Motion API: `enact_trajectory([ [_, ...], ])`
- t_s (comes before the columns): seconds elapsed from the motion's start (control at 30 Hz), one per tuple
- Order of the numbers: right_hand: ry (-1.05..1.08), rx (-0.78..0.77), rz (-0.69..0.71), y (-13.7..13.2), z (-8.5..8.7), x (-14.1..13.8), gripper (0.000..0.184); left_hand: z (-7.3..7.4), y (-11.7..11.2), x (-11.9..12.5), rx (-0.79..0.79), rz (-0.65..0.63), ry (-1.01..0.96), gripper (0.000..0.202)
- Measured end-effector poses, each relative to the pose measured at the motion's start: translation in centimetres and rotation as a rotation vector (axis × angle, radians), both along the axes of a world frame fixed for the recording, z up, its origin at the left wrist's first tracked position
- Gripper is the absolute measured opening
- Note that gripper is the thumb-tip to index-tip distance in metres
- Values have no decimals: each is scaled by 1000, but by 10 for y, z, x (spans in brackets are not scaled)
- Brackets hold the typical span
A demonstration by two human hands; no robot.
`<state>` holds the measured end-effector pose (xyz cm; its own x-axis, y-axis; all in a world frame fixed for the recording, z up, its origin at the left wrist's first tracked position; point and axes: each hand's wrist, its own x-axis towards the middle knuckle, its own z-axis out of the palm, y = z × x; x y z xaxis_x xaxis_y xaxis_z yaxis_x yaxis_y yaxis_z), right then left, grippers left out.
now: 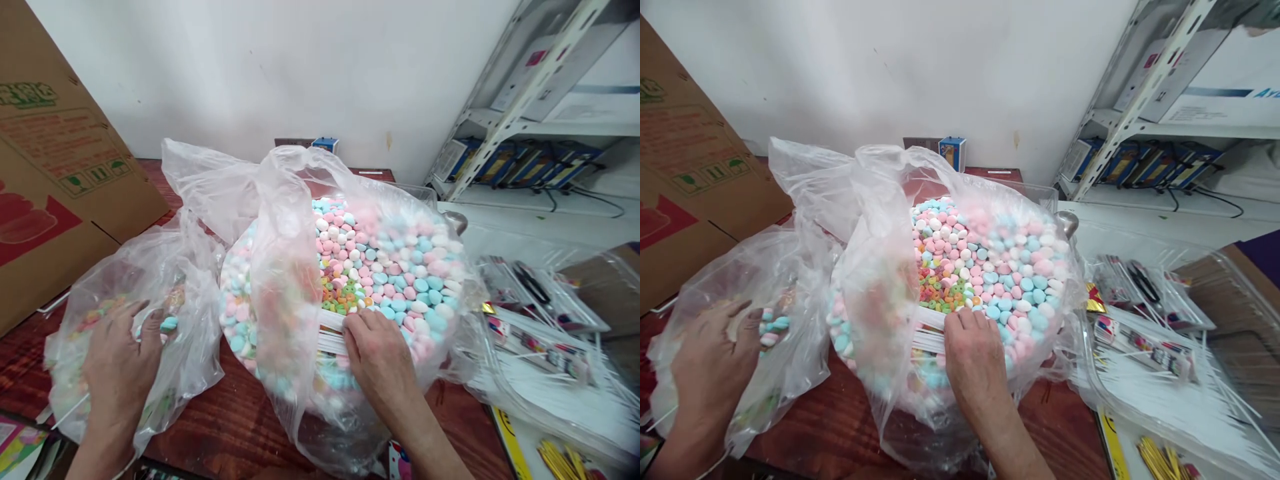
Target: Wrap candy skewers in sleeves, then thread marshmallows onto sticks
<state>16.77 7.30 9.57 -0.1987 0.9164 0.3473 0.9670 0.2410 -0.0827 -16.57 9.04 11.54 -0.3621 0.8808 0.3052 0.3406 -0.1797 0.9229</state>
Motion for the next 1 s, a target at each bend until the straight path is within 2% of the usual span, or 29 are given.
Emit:
enact_trajectory([
  [0.03,-7,14,-14,0,-1,-1,18,7,-8,19,52,153,179,25],
  [0.07,-13,32,-29,0,-3,-1,19,14,-17,40,122,223,280,20],
  [0.1,-14,57,-43,-1,-4,-1,21,22,-25,62,147,141,212,20],
  [0.13,-8,85,-56,-2,-4,0,22,29,-31,85,132,-18,42,23],
  [0.2,25,148,-86,-5,-3,3,22,35,-37,127,-76,-580,-274,39],
  [0.23,60,176,-101,-7,-2,4,22,34,-36,144,-159,-774,-356,46],
  [0.27,105,200,-112,-10,0,6,23,31,-32,158,-191,-838,-412,48],
  [0.3,159,215,-115,-12,1,8,23,27,-26,169,-196,-820,-447,48],
  [0.4,301,250,-83,-17,3,11,21,14,-1,186,-164,-559,-541,41],
  [0.43,326,262,-70,-19,3,12,20,11,6,188,-177,-514,-574,39],
  [0.53,343,298,-47,-20,0,12,16,8,18,191,-262,-547,-640,35],
  [0.63,326,318,-23,-18,-2,11,14,8,19,194,-318,-609,-649,25],
  [0.73,329,342,1,-18,-2,12,14,5,18,195,-329,-599,-641,16],
  [0.8,357,412,-17,-21,0,11,12,6,16,192,-282,-604,-601,13],
  [0.87,493,449,-75,-27,5,7,10,11,12,186,-107,-581,-470,6],
  [0.9,631,399,-112,-31,7,5,11,14,10,183,44,-578,-351,7],
  [0.93,819,293,-142,-35,10,1,15,19,7,180,217,-596,-201,12],
  [1.0,1281,-27,-161,-38,16,-5,28,27,1,177,564,-734,117,20],
])
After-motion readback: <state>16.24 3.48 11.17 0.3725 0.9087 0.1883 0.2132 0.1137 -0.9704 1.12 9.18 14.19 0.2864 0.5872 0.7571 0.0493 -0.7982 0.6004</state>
